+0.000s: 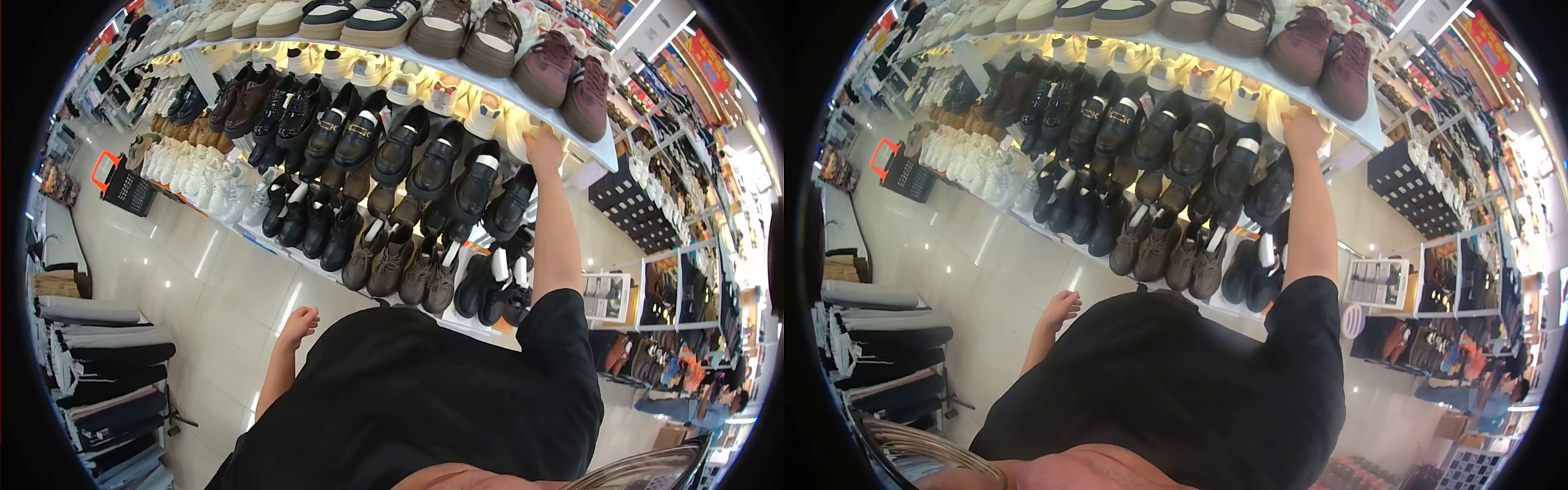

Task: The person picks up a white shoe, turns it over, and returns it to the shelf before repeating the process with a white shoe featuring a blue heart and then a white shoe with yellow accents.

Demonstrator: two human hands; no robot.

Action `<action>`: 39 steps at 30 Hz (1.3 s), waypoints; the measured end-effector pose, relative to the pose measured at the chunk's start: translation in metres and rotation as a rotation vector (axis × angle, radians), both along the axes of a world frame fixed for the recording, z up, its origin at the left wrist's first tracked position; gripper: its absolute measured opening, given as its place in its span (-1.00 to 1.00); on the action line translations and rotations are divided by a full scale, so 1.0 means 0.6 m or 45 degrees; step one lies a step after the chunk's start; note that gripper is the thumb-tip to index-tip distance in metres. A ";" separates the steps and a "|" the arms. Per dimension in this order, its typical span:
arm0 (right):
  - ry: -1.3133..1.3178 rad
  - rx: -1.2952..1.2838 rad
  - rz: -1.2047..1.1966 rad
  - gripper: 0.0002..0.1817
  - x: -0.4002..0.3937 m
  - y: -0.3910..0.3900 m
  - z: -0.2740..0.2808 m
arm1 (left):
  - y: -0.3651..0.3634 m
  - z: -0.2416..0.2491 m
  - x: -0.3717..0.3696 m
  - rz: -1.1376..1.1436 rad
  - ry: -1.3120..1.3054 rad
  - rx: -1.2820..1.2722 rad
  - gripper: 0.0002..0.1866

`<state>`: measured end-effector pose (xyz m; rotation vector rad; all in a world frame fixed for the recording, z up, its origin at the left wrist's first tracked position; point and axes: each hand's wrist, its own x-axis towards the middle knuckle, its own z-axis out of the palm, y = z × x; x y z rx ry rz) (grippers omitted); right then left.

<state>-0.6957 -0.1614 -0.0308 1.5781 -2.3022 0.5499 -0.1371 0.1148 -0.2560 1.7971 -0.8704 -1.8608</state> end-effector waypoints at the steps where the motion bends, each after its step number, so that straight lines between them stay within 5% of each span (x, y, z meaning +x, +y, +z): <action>1: -0.047 -0.012 -0.014 -0.45 0.023 0.029 0.019 | -0.001 0.000 0.003 -0.029 0.005 -0.001 -0.64; 9: -0.257 -0.065 0.120 -0.52 0.144 0.316 0.044 | -0.050 0.051 -0.026 -0.304 0.079 -0.123 -0.68; 14: -1.013 -0.008 0.330 -0.61 0.234 0.504 0.050 | -0.111 0.174 -0.113 -0.420 0.544 -0.412 -0.63; 20: -1.013 0.158 0.832 -0.63 0.302 0.604 0.070 | -0.152 0.277 -0.189 -0.023 1.407 -0.286 -0.44; 24: -1.137 -0.030 0.909 -0.63 0.316 0.611 0.040 | -0.130 0.283 -0.156 -0.060 1.330 -0.471 -0.56; 28: -1.944 -0.425 0.842 -0.33 0.350 0.587 -0.034 | -0.069 0.318 -0.130 0.193 1.140 -0.615 -0.66; 29: -1.923 -0.440 0.891 -0.32 0.357 0.578 -0.061 | -0.059 0.324 -0.125 0.225 1.098 -0.654 -0.67; 35: -2.502 -0.643 0.750 -0.47 0.400 0.526 -0.112 | -0.001 0.376 -0.087 0.074 0.961 -0.852 -0.62; 39: -2.566 -0.579 0.670 -0.47 0.397 0.501 -0.104 | 0.011 0.386 -0.084 -0.054 0.837 -0.998 -0.54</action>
